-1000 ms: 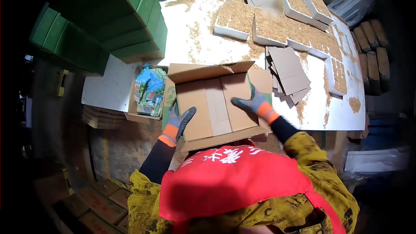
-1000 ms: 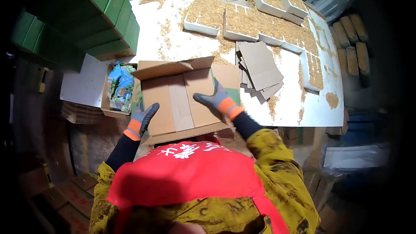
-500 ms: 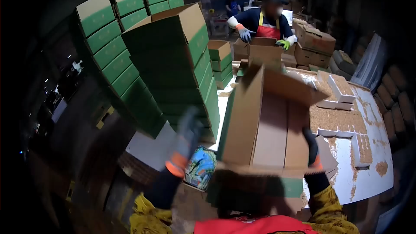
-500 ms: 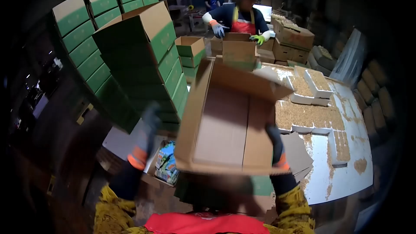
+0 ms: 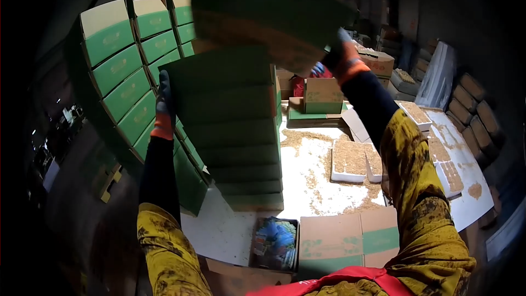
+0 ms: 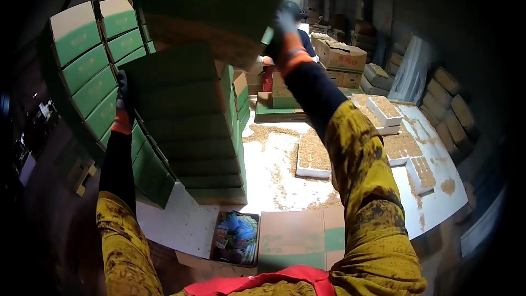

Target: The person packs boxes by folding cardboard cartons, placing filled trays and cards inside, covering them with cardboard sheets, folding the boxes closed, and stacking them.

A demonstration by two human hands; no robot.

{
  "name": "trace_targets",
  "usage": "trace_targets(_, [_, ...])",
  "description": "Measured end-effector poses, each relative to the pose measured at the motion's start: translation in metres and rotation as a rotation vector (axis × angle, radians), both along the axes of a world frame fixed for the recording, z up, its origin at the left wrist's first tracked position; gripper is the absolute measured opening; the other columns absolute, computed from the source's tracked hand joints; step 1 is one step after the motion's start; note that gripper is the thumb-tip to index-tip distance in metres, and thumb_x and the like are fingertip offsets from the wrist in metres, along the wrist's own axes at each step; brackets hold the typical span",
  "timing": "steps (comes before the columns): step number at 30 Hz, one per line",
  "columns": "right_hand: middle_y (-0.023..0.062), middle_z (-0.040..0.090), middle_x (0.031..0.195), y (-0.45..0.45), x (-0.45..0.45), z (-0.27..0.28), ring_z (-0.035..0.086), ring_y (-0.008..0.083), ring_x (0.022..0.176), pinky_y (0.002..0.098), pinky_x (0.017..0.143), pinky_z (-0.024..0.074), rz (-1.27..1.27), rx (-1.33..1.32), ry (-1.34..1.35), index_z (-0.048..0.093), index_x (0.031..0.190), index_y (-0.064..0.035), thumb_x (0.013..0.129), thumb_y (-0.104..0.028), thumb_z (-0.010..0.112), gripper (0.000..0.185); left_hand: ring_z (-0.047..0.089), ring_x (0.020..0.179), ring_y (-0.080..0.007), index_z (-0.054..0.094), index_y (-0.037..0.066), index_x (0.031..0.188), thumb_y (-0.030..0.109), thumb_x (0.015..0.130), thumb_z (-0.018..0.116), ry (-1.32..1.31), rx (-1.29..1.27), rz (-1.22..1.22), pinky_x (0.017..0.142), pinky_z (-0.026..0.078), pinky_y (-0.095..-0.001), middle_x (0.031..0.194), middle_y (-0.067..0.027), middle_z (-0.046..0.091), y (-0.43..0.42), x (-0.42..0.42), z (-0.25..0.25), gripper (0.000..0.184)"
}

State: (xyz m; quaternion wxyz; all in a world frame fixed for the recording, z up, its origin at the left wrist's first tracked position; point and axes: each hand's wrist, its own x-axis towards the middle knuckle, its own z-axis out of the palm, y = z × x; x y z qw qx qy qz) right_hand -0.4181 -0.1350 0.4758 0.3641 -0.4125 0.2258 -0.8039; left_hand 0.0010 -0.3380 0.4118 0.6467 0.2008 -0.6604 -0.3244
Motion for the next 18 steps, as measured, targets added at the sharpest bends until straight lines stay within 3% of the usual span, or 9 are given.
trace_targets(1, [0.0065, 0.055, 0.117, -0.012, 0.021, 0.011, 0.054, 0.0220, 0.105, 0.0385, 0.086, 0.0492, 0.051, -0.069, 0.169, 0.051, 0.119, -0.0086, 0.091, -0.031, 0.054, 0.036, 0.040, 0.127, -0.0188, 0.031, 0.001, 0.141, 0.033, 0.100, 0.035, -0.056, -0.004, 0.040, 0.105, 0.031, -0.0277, 0.140, -0.0102, 0.042, -0.014, -0.003, -0.010, 0.052])
trace_targets(2, [0.0088, 0.057, 0.114, -0.047, 0.018, 0.009, 0.056, 0.0233, 0.101, 0.0396, 0.084, 0.0502, -0.192, -0.295, 0.632, 0.051, 0.119, -0.0090, 0.088, -0.045, 0.055, 0.048, 0.041, 0.126, -0.0182, 0.031, 0.001, 0.141, 0.033, 0.100, 0.034, -0.111, -0.004, 0.082, 0.104, 0.031, -0.0273, 0.140, -0.0102, 0.042, -0.026, -0.005, -0.019, 0.052])
trace_targets(3, [0.0106, 0.059, 0.106, -0.019, 0.054, 0.030, 0.059, 0.0212, 0.092, 0.0352, 0.080, 0.0503, 0.123, 0.193, 0.240, 0.055, 0.113, -0.0047, 0.087, -0.056, 0.051, 0.058, 0.040, 0.128, -0.0204, 0.030, 0.002, 0.142, 0.031, 0.100, 0.034, -0.055, 0.020, 0.066, 0.105, 0.031, -0.0288, 0.141, -0.0117, 0.040, -0.035, -0.002, -0.023, 0.051])
trace_targets(9, [0.0125, 0.038, 0.142, -0.083, 0.066, 0.028, 0.034, 0.0256, 0.132, 0.0455, 0.106, 0.0291, -0.245, 0.006, 1.115, 0.031, 0.142, -0.0107, 0.096, -0.049, 0.034, 0.060, 0.032, 0.133, -0.0207, 0.023, 0.006, 0.145, 0.029, 0.101, 0.033, -0.324, -0.175, 0.218, 0.109, 0.026, -0.0290, 0.148, -0.0103, 0.030, 0.000, 0.010, -0.023, 0.051])
trace_targets(12, [0.0119, 0.048, 0.123, -0.100, 0.076, 0.031, 0.045, 0.0230, 0.112, 0.0394, 0.093, 0.0377, -0.293, 0.205, 1.194, 0.043, 0.128, -0.0063, 0.092, -0.055, 0.039, 0.061, 0.038, 0.128, -0.0164, 0.021, 0.010, 0.147, 0.024, 0.101, 0.032, -0.403, 0.024, 0.068, 0.102, 0.034, -0.0264, 0.146, -0.0048, 0.033, 0.065, 0.015, -0.015, 0.049])
trace_targets(16, [0.0112, 0.061, 0.098, -0.092, 0.058, 0.019, 0.060, 0.0195, 0.085, 0.0313, 0.076, 0.0492, -0.363, 0.523, 1.189, 0.059, 0.110, -0.0004, 0.086, -0.063, 0.046, 0.068, 0.036, 0.129, -0.0175, 0.020, 0.008, 0.146, 0.022, 0.101, 0.030, -0.449, -0.061, 0.180, 0.103, 0.035, -0.0272, 0.146, -0.0074, 0.032, 0.030, 0.016, -0.027, 0.048])
trace_targets(18, [0.0125, 0.062, 0.093, -0.073, 0.068, -0.017, 0.060, 0.0194, 0.084, 0.0303, 0.074, 0.0482, -0.364, 0.189, 0.742, 0.061, 0.107, 0.0024, 0.088, -0.062, 0.044, 0.069, 0.035, 0.130, -0.0181, 0.020, 0.006, 0.146, 0.022, 0.101, 0.029, -0.438, -0.148, 0.293, 0.103, 0.035, -0.0275, 0.146, -0.0087, 0.032, 0.015, 0.018, -0.040, 0.048])
